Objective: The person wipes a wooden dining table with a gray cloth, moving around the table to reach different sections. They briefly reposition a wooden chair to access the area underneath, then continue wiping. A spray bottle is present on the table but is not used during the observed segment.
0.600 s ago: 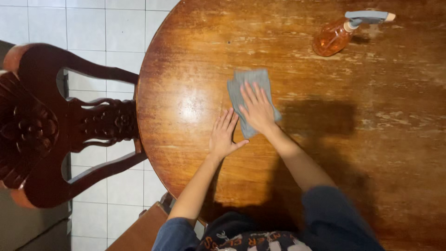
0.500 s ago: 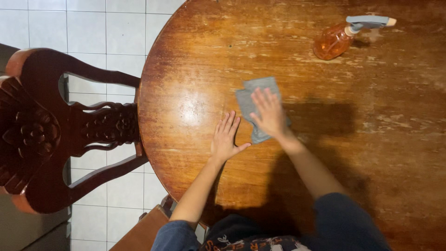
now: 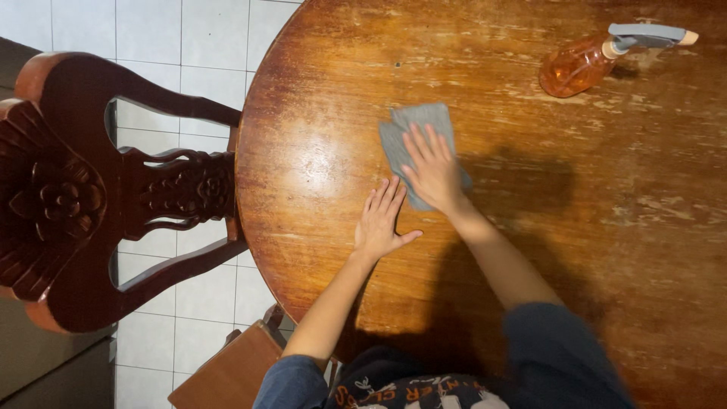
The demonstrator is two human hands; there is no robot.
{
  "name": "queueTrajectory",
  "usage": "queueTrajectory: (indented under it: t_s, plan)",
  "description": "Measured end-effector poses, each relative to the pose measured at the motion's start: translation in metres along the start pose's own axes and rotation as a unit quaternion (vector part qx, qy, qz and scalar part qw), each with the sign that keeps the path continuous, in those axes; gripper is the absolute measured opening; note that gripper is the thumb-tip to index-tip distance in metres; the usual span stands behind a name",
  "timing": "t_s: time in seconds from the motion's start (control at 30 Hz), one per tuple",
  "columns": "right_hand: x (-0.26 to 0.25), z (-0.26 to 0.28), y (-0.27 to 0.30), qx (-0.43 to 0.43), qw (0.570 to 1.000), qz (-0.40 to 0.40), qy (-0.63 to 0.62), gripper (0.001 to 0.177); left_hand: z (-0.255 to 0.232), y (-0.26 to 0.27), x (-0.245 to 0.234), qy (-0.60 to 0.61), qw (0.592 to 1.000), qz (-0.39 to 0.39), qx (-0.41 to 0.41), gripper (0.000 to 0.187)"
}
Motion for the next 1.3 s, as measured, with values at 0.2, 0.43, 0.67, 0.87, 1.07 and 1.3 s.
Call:
queueTrajectory:
  t_s: [0.2,0.43,0.67,0.87,1.07,1.3]
  plan:
    - [-0.008,-0.082,-0.046,0.112,0.992,-0.035,0.046,0.069,0.002,0.002,0.003,0.0,1.0,-0.003,0.004,0.108]
    - [0.039,-0.026,-0.102,0.072,0.994,-0.026,0.078,0.07,0.001,0.001,0.006,-0.008,1.0,0.0,-0.002,0.109]
    - [-0.023,-0.021,0.013,-0.013,0.999,-0.017,-0.027,0.071,0.003,0.002,0.007,-0.012,1.0,0.005,0.0,0.111]
    - [-0.008,-0.102,-0.054,0.201,0.977,-0.019,0.067,0.07,0.004,0.003,0.009,-0.013,1.0,0.007,-0.001,0.11]
    - [0.029,-0.029,-0.072,0.087,0.993,0.019,0.072,0.074,0.003,0.0,0.007,-0.016,1.0,0.017,-0.008,0.109]
    - [-0.02,-0.039,0.019,0.043,0.998,0.001,0.034,0.074,0.001,-0.002,0.004,-0.016,1.0,0.015,-0.007,0.109]
Point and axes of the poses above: each hand's wrist, its own y-axis away from the middle knuckle, its own x-axis out of the palm, z = x × y, the point moved 5 cm from there along -y, towards the middle knuckle, and after that the axes turned 12 degrees about -z, right-handed, at the moved point
